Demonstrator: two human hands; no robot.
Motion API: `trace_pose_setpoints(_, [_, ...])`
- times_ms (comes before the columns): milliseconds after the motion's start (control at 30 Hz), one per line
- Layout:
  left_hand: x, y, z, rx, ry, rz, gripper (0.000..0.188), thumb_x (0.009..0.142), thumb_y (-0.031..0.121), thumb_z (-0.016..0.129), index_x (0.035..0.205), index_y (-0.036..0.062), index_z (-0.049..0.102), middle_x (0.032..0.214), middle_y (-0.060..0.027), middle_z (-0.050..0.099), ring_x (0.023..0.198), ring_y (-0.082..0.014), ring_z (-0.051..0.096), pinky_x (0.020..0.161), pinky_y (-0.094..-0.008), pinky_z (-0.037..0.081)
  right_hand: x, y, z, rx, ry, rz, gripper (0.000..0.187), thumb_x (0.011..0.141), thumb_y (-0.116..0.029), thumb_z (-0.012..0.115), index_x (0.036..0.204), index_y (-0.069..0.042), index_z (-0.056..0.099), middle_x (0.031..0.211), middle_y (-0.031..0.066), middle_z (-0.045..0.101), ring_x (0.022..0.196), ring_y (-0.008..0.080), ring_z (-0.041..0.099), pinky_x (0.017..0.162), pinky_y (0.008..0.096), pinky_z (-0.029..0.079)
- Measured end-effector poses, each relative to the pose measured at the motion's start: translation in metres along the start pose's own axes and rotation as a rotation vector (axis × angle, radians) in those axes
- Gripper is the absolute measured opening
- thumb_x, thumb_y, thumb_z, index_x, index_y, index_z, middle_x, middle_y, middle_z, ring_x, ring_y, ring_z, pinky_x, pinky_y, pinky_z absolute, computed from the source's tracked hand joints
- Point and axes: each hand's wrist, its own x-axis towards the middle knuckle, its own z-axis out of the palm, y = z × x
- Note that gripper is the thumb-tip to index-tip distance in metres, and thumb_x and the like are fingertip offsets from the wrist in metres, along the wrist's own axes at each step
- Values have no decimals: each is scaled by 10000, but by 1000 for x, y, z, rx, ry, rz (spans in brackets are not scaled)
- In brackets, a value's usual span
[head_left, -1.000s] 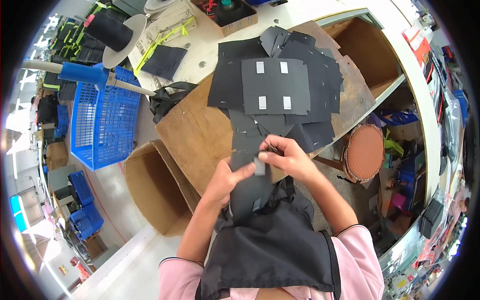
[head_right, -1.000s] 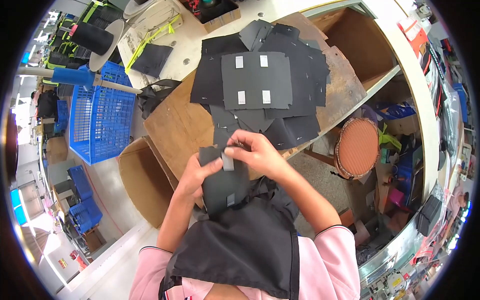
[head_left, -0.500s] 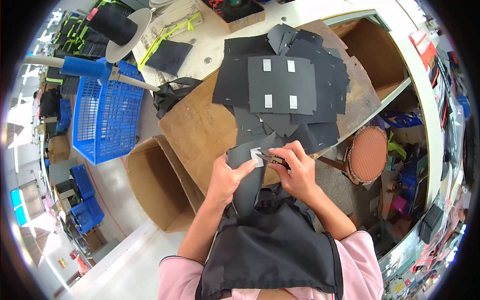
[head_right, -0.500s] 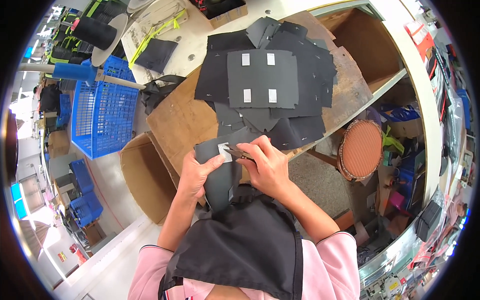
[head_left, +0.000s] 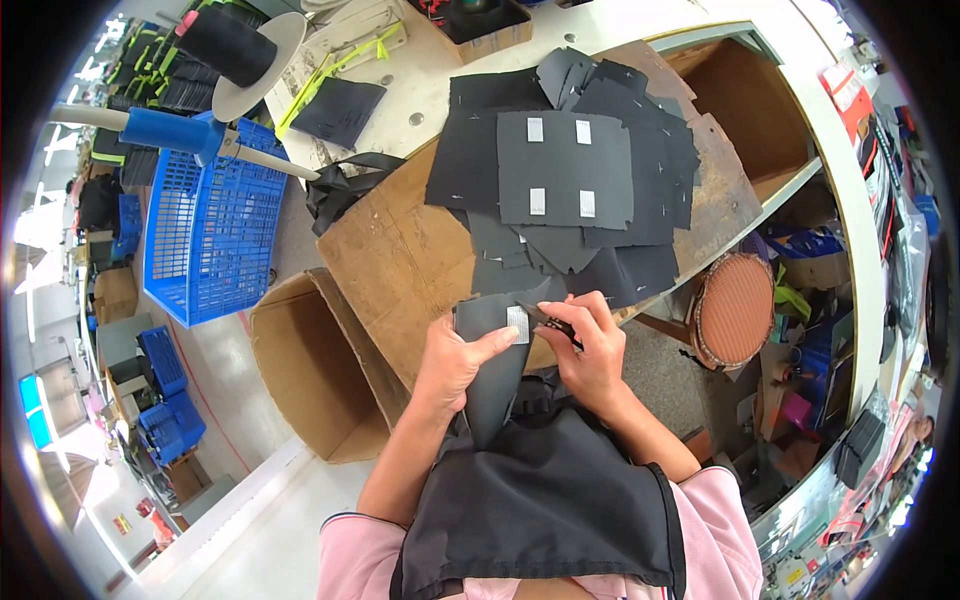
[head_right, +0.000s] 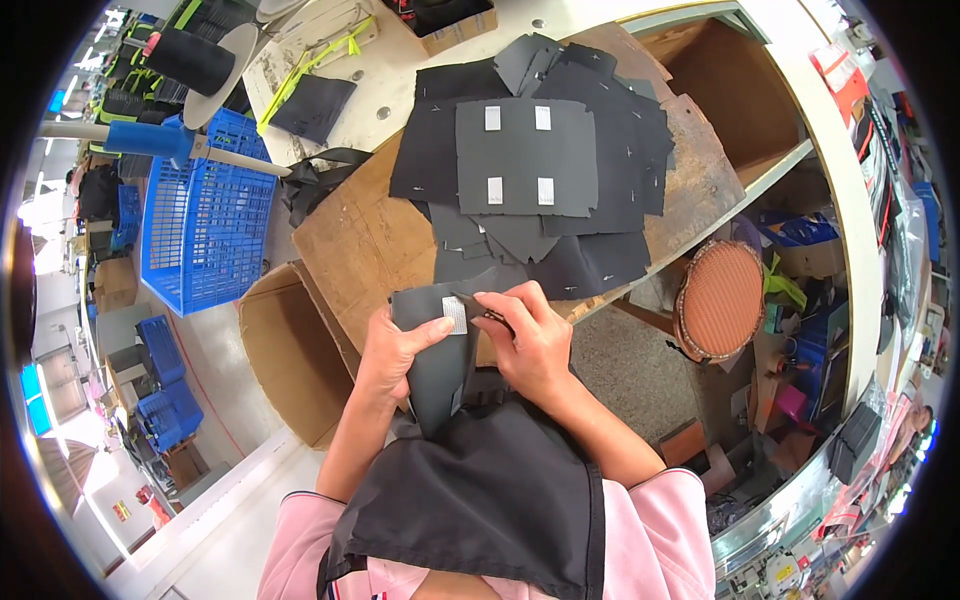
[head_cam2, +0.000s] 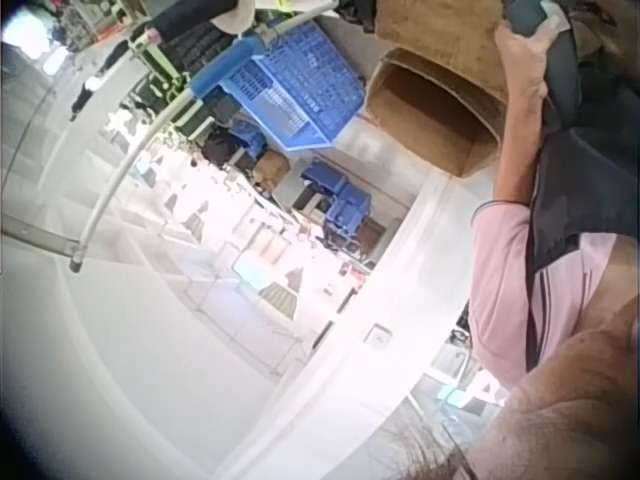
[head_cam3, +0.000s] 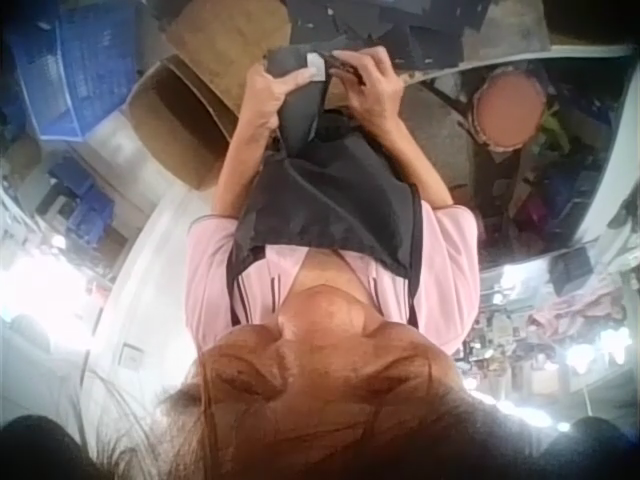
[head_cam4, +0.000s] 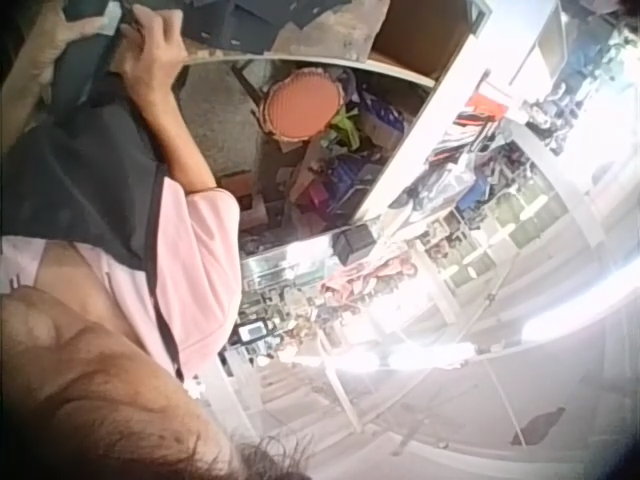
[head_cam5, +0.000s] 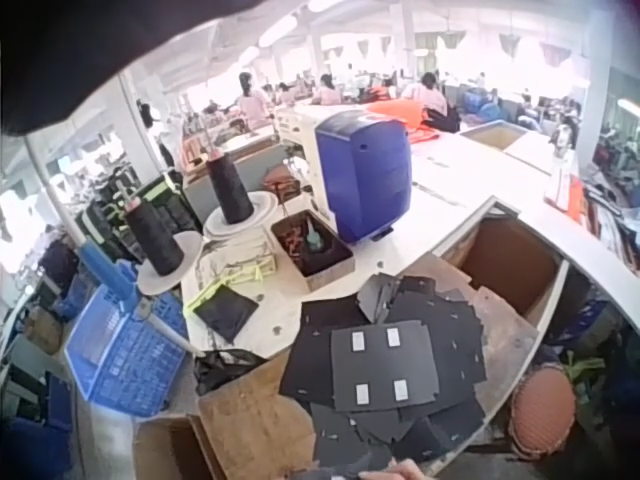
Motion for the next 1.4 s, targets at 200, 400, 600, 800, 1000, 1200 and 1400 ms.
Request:
trace_pose_setpoints(200, [1, 1, 2, -10, -29, 0, 303, 739, 37, 724, 1007, -8, 592, 910, -53, 643, 784, -115, 607, 709, -255, 501, 4, 3, -8, 15, -119, -48, 339, 643, 33, 734, 957, -47, 634, 767, 71, 539, 648, 198, 544, 591, 296, 465])
trace_pose_setpoints(400, [18, -3, -21, 88, 62, -18, 409, 682, 62, 758, 1038, -34, 579, 907, -86, 641, 777, -178, 624, 711, -302, 520, 6, 22, -5, 63, -46, 164, 316, 686, -11, 716, 980, -52, 607, 816, 68, 514, 666, 187, 540, 570, 280, 456])
trace_pose_setpoints(600, [80, -40, -118, 1018, 725, 239, 905, 650, 158, 783, 1390, 94, 266, 1396, -200, 287, 1291, -328, 297, 1041, -456, 250, 31, 78, -13, -364, -41, 328, 456, 712, -89, 709, 1121, -133, 512, 876, 59, 516, 700, 260, 586, 583, 355, 480])
trace_pose_setpoints(800, [81, -31, -57, 1305, 773, 559, 859, 681, 87, 729, 1397, 81, 254, 1450, -170, 206, 1338, -347, 207, 1079, -461, 182, 63, 126, 8, -627, -147, 52, 363, 724, -107, 638, 1072, -141, 539, 868, 59, 532, 706, 268, 600, 585, 374, 479])
trace_pose_setpoints(1000, [99, -21, -7, 433, 136, 442, 591, 820, 143, 640, 1334, 32, 368, 1342, -165, 364, 1230, -280, 393, 998, -384, 359, 59, 115, 7, -487, -39, -92, 228, 697, -19, 594, 898, -119, 636, 718, 65, 504, 619, 265, 578, 522, 355, 457])
trace_pose_setpoints(1200, [115, -19, -12, -505, -410, -228, 639, 827, 486, 607, 1239, 17, 470, 1184, -102, 558, 1139, -261, 513, 930, -455, 432, -9, 81, -26, -420, -147, -269, 325, 620, -49, 625, 933, -132, 650, 666, 33, 478, 543, 206, 532, 489, 320, 428])
trace_pose_setpoints(1400, [138, -33, -10, 89, -76, -114, 245, 827, 35, 608, 1064, -4, 563, 976, -88, 631, 882, -185, 607, 822, -297, 472, -37, 81, -25, -285, -371, -71, 449, 634, -3, 622, 1059, -147, 627, 722, 47, 531, 585, 217, 567, 526, 338, 461])
